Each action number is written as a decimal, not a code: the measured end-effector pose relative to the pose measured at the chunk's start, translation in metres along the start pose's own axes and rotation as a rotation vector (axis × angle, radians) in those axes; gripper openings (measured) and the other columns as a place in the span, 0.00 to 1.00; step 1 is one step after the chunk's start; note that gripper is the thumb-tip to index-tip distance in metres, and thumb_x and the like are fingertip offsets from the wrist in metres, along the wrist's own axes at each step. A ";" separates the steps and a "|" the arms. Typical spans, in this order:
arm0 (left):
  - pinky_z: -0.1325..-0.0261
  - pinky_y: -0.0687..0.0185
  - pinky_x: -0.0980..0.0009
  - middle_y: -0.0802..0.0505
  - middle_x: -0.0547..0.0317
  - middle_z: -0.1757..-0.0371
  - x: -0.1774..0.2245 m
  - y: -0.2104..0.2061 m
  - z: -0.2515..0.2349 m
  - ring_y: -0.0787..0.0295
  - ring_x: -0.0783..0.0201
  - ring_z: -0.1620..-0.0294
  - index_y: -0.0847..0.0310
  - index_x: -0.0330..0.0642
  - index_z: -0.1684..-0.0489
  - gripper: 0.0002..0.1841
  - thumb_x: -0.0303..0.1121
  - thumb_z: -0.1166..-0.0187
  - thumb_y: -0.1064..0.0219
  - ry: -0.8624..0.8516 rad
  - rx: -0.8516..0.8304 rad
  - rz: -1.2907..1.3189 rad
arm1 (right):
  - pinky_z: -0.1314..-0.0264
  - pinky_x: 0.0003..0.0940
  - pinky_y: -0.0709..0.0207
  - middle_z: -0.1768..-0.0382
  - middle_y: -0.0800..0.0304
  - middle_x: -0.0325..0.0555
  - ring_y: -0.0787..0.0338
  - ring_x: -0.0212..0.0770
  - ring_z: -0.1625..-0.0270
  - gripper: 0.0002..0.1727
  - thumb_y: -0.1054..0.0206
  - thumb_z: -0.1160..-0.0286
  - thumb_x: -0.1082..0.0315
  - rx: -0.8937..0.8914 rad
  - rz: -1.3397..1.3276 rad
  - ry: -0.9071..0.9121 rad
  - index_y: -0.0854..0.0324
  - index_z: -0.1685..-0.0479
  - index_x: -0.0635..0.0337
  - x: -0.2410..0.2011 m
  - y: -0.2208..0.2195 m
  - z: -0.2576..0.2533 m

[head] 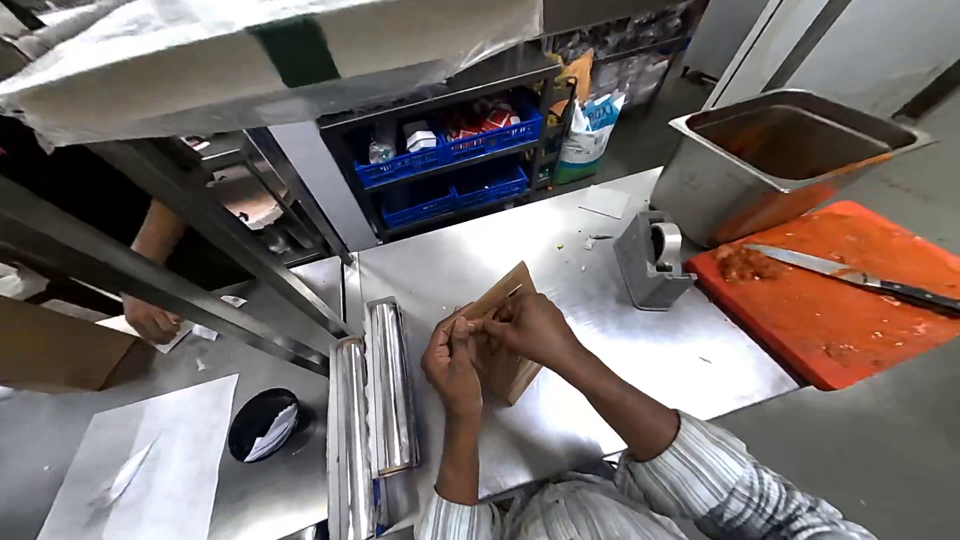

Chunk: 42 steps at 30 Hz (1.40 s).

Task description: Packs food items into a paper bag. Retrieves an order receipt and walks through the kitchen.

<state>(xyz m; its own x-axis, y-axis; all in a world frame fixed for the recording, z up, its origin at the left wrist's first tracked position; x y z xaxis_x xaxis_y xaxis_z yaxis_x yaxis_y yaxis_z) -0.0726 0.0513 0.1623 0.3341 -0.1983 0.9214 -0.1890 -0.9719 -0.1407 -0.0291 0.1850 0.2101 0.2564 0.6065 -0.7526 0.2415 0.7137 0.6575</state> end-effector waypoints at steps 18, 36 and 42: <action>0.38 0.11 0.74 0.04 0.78 0.48 0.076 -0.104 0.042 0.07 0.74 0.45 0.15 0.58 0.42 0.10 0.37 0.11 0.41 -0.282 -0.268 -0.118 | 0.43 0.57 0.16 0.51 0.09 0.60 0.08 0.55 0.50 0.22 0.29 0.21 0.59 0.552 -0.269 -0.212 0.18 0.39 0.69 0.282 0.167 0.048; 0.21 0.41 0.43 0.18 0.48 0.23 -0.088 -0.337 0.098 0.30 0.49 0.21 0.22 0.40 0.27 0.39 0.65 0.11 0.60 0.936 -0.576 -0.181 | 0.68 0.21 0.29 0.67 0.11 0.34 0.22 0.24 0.72 0.09 0.34 0.17 0.65 0.129 -1.120 -0.531 0.12 0.60 0.60 0.297 0.126 0.143; 0.26 0.36 0.41 0.15 0.46 0.28 -0.076 -0.340 0.090 0.26 0.47 0.25 0.15 0.39 0.37 0.23 0.50 0.14 0.37 0.861 -0.566 -0.286 | 0.71 0.21 0.31 0.75 0.17 0.33 0.25 0.26 0.75 0.08 0.31 0.20 0.66 0.071 -1.221 -0.561 0.10 0.60 0.61 0.304 0.103 0.156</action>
<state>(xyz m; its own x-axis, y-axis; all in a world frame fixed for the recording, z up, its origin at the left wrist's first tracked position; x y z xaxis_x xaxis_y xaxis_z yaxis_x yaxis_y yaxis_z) 0.0494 0.3851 0.1076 -0.2888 0.3995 0.8701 -0.6816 -0.7240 0.1062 0.2200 0.3882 0.0547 0.1858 -0.6359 -0.7491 0.6325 0.6608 -0.4041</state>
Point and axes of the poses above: each hand's wrist, its own z-axis away from the middle knuckle, its own y-axis out of the back of the hand, x = y × z, the point moved 5 cm from there along -z, towards the middle knuckle
